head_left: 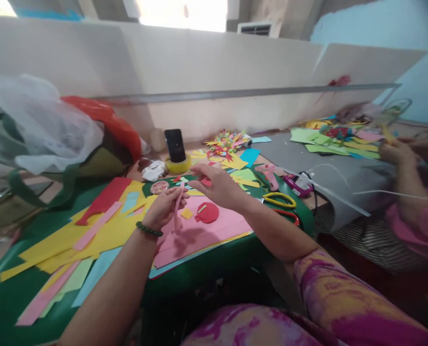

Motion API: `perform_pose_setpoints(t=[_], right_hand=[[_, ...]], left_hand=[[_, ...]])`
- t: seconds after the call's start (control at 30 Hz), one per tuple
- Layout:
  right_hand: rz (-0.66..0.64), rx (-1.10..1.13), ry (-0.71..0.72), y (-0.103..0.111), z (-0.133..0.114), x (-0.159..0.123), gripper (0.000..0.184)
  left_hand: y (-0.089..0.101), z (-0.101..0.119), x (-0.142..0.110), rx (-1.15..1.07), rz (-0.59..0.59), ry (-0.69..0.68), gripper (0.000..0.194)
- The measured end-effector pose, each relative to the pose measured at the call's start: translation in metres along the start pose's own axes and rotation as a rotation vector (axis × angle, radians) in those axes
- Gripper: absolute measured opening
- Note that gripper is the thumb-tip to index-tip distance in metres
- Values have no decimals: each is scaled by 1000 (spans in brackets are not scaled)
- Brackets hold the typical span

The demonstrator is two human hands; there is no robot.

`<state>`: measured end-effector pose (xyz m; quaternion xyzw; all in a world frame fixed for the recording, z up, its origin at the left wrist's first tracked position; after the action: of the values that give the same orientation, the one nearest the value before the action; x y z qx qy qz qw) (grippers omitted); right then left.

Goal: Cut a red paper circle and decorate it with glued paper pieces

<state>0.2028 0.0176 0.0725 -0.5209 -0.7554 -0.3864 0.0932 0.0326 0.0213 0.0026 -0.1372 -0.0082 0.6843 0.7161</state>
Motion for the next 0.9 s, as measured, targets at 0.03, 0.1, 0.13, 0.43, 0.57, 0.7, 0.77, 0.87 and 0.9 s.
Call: perform_pose_setpoints(t=[0.03,0.1,0.13,0.43,0.57,0.7,0.77,0.87,0.9], right_hand=[[5,-86,43,17,-13,-10,23],[-3,-244,11,51,-25,-32,20],[-13,-337,-55,66,-22,-44,20],[-255,-733,-631,88,68,-134,19],[-273,-847,-522,73,69,-128,29],[-417,-905,-453,55,67,-105,33],[-458,-948,-435,48,68,-95,30],[-445,-936,-449,49,68,-89,25],[-411,-902,-460,52,67,-89,23]], left_hand=[[3,1,1,-7,3,1,20],[6,4,2,-22,7,7,20],[6,5,2,-27,8,12,21],[0,5,-1,13,-38,39,41],[1,0,1,68,-47,29,49],[1,-1,1,111,-56,3,45],[-1,0,-2,132,-74,-5,44],[-4,1,-5,147,-108,-1,44],[-4,1,-6,141,-114,2,44]])
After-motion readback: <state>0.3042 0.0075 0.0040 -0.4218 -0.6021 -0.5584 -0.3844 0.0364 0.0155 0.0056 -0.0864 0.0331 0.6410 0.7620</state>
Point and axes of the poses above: each hand's wrist, its own x-axis towards the middle knuckle, its own y-axis out of the back of the hand, z = x × y, the point moved 3 cm from there along x, towards the middle knuckle, and after that the axes turned 6 degrees about x, right-handed, at the moved point
